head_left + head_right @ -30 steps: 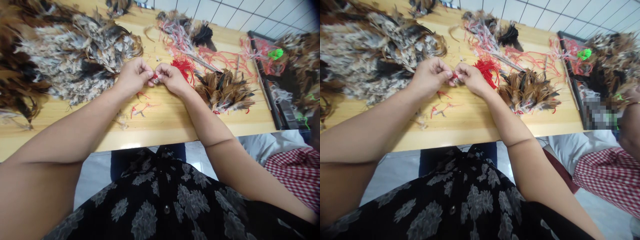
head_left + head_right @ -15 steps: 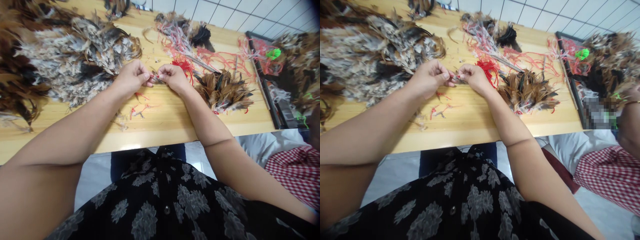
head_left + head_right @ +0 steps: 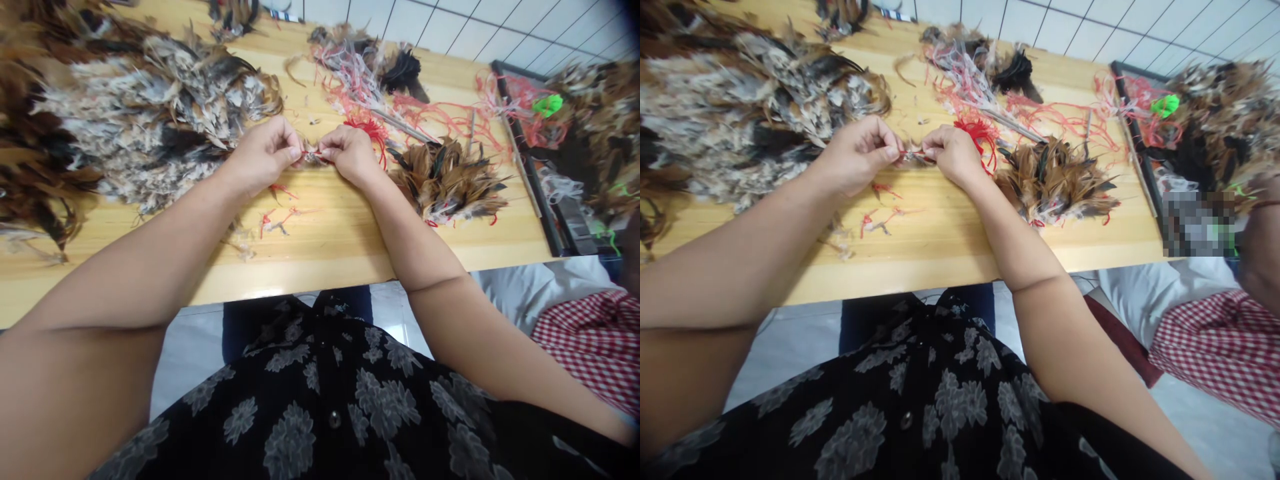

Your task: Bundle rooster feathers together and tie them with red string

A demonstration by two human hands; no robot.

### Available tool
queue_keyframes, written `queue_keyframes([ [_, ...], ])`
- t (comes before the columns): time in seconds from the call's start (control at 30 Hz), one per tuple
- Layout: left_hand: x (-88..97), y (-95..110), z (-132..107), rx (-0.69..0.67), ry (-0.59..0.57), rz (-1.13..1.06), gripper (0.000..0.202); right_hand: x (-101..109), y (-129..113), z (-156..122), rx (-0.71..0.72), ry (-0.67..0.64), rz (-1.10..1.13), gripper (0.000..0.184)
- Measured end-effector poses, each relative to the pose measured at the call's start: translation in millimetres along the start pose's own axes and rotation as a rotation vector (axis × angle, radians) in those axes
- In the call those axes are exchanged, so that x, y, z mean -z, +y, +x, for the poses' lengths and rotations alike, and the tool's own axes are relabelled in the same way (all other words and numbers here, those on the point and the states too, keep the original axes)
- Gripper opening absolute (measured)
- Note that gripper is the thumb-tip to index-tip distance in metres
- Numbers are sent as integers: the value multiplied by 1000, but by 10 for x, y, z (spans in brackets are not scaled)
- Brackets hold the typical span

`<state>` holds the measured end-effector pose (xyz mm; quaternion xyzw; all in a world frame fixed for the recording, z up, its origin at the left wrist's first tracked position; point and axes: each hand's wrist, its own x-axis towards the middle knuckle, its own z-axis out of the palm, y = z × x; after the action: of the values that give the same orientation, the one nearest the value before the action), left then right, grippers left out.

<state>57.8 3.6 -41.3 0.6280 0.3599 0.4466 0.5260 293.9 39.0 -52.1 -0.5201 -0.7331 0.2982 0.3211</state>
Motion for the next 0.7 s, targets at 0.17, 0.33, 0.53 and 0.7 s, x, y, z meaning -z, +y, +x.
queue_keyframes([
  [0.17,4,21,-3,168,-13,-106,40,-44,-53,-4,-3,39,-29,19],
  [0.33,-54,139,-17,389,-56,-279,31,-25,-346,-155,56,36,-70,10],
  [0.53,-23,141,-2,350,-88,-372,31,-13,-569,-319,115,-12,-142,9],
  [0.7,70,0,31,302,3,-329,31,-89,-481,-293,161,45,-145,10],
])
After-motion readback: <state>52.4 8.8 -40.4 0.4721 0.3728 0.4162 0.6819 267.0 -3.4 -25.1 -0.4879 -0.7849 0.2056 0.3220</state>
